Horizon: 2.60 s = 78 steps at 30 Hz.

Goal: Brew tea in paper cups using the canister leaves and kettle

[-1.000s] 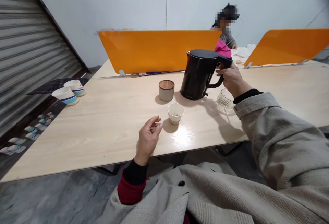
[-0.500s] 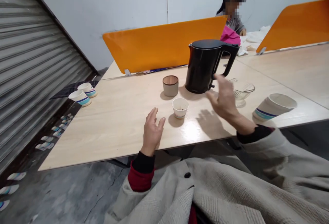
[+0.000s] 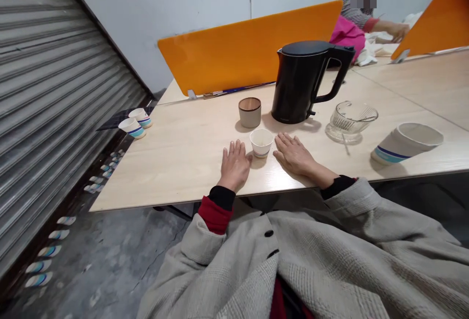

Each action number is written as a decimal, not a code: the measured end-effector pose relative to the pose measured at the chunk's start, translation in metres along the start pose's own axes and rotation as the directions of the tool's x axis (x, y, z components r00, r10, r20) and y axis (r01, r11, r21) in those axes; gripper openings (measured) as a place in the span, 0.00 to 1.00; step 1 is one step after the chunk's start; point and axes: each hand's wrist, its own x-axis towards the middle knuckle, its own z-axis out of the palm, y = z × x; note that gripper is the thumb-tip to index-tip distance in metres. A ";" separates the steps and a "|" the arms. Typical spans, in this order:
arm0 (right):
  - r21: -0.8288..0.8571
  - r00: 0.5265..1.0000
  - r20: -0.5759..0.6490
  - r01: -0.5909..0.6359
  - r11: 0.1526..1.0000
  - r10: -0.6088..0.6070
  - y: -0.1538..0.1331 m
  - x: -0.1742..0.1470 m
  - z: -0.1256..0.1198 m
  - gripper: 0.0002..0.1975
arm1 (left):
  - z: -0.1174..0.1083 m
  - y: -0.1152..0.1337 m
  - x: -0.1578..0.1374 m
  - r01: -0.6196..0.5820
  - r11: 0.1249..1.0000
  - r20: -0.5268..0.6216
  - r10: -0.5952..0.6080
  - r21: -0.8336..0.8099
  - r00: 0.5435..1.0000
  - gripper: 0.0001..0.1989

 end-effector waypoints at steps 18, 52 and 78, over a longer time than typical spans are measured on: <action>0.016 0.999 0.003 0.037 0.999 -0.037 -0.001 0.000 0.002 0.38 | 0.001 -0.001 0.001 0.012 0.999 -0.010 -0.011 0.039 1.000 0.33; 0.043 0.997 0.078 0.010 0.999 -0.014 -0.004 -0.002 -0.008 0.39 | 0.002 -0.003 0.004 0.003 0.999 0.000 -0.003 0.052 1.000 0.34; 0.032 0.997 0.074 -0.005 0.999 0.002 -0.009 -0.001 -0.011 0.38 | -0.003 0.002 0.002 0.020 0.991 0.019 -0.023 0.136 1.000 0.34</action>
